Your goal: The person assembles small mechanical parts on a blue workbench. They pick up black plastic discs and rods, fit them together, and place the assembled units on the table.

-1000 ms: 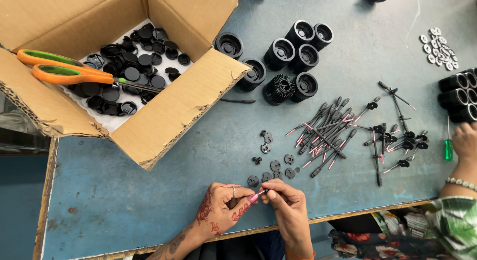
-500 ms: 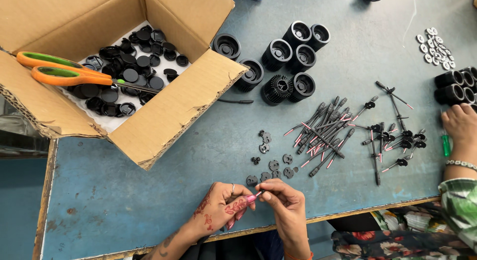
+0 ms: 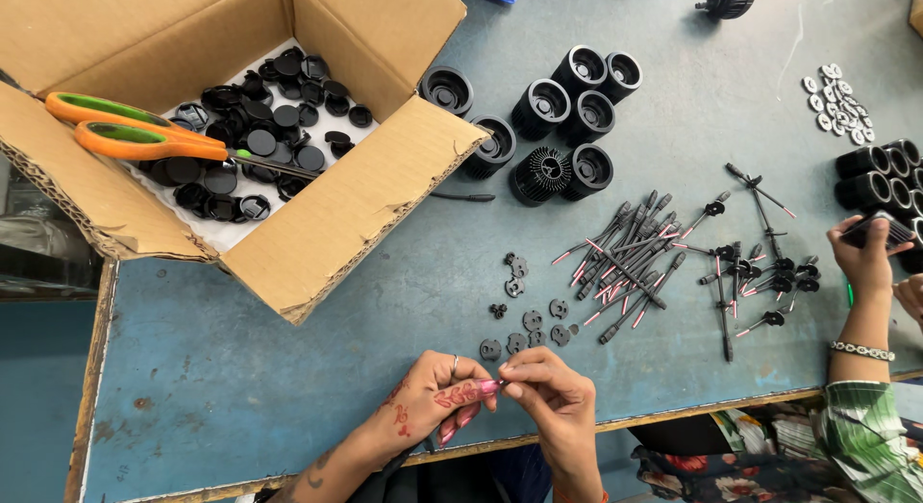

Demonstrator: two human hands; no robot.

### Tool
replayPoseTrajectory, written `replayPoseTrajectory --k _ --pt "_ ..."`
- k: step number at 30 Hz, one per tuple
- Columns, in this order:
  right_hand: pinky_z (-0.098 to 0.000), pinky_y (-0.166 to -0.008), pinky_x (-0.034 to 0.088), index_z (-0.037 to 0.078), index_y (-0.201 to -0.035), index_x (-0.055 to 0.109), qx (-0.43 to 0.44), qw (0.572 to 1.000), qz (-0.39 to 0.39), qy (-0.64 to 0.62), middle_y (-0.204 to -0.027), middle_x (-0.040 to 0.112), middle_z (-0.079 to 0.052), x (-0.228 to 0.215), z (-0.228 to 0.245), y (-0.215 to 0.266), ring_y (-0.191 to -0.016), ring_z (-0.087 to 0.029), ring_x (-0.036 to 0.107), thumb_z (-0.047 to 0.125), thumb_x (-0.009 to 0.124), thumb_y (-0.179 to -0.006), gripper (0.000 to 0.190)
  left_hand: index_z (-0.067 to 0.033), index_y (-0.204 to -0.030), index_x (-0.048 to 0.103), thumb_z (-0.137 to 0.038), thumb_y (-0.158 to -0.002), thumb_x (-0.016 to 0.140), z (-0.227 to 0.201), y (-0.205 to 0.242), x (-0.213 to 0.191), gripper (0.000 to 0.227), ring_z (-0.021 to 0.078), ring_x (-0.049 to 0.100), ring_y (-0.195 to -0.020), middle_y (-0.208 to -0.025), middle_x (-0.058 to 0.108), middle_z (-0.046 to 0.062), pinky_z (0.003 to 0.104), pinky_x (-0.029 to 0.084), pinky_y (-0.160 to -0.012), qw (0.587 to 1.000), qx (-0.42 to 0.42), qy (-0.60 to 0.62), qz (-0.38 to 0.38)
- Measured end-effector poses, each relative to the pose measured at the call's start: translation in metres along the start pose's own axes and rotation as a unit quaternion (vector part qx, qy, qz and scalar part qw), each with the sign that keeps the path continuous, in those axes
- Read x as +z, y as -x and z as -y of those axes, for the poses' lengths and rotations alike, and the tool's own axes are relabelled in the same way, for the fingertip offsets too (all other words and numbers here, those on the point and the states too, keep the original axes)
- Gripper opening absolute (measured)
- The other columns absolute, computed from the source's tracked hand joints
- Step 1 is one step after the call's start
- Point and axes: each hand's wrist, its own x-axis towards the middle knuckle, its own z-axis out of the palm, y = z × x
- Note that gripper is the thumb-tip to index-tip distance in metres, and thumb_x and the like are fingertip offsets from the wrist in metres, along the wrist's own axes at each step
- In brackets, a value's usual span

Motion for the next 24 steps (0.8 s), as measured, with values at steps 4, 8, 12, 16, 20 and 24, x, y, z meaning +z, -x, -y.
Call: replayPoseTrajectory --k 4,8,12,16,20,24 --pt "-0.0301 -0.081 0.057 -0.008 -0.105 0.072 0.047 0.998 -0.016 -0.032 -0.102 0.07 -0.017 0.001 0.004 0.001 -0.091 -0.021 0.07 -0.014 0.071 -0.084 0.022 -0.0001 -0.091 0.075 -0.025 -0.1 0.067 0.004 0.0 0.004 0.027 0.0041 0.052 -0.045 -0.059 0.059 -0.001 0.021 0.042 -0.042 0.998 -0.009 -0.062 -0.026" --pt "-0.033 -0.081 0.059 -0.009 -0.105 0.072 0.055 0.996 -0.019 -0.065 -0.101 0.069 -0.017 -0.001 0.008 0.0 -0.087 -0.023 0.072 -0.009 0.069 -0.085 0.02 0.0012 -0.098 0.076 -0.019 -0.099 0.067 0.007 0.0 0.007 0.022 0.0052 0.056 -0.052 -0.064 0.063 0.001 0.022 0.045 -0.047 0.995 0.013 -0.09 -0.043" --pt "-0.0332 -0.082 0.059 -0.01 -0.098 0.074 0.038 0.999 -0.005 -0.039 -0.102 0.067 -0.016 -0.002 0.01 -0.001 -0.089 -0.022 0.072 -0.007 0.07 -0.088 0.011 0.0037 -0.11 0.077 -0.01 -0.097 0.065 0.009 0.002 0.008 0.022 0.0068 0.061 -0.061 -0.079 0.067 0.004 0.024 0.05 -0.054 0.988 0.061 -0.134 -0.042" --pt "-0.0293 -0.084 0.053 -0.009 -0.095 0.073 0.031 0.999 -0.011 -0.011 -0.103 0.068 -0.015 -0.006 0.011 -0.001 -0.094 -0.018 0.067 -0.008 0.071 -0.087 0.008 0.0019 -0.121 0.071 -0.003 -0.098 0.062 0.002 0.003 0.011 0.026 0.0087 0.067 -0.07 -0.087 0.066 0.004 0.025 0.061 -0.065 0.992 0.058 -0.113 -0.015" --pt "-0.028 -0.084 0.05 -0.008 -0.095 0.073 0.05 0.998 -0.029 -0.013 -0.103 0.067 -0.014 -0.009 0.009 0.002 -0.093 -0.016 0.065 -0.008 0.072 -0.086 0.009 -0.0046 -0.133 0.056 0.002 -0.092 0.063 -0.009 0.003 0.02 0.042 0.0119 0.074 -0.072 -0.081 0.072 0.006 0.027 0.065 -0.069 0.992 0.006 -0.102 -0.072" --pt "-0.0295 -0.088 0.053 -0.006 -0.096 0.068 0.075 0.995 -0.031 -0.055 -0.1 0.069 -0.014 -0.007 0.002 0.004 -0.096 -0.018 0.068 -0.009 0.073 -0.085 0.012 -0.0074 -0.136 0.045 -0.001 -0.089 0.072 -0.018 0.003 0.024 0.055 0.015 0.08 -0.077 -0.083 0.078 0.008 0.027 0.065 -0.071 0.984 0.029 -0.146 -0.098"
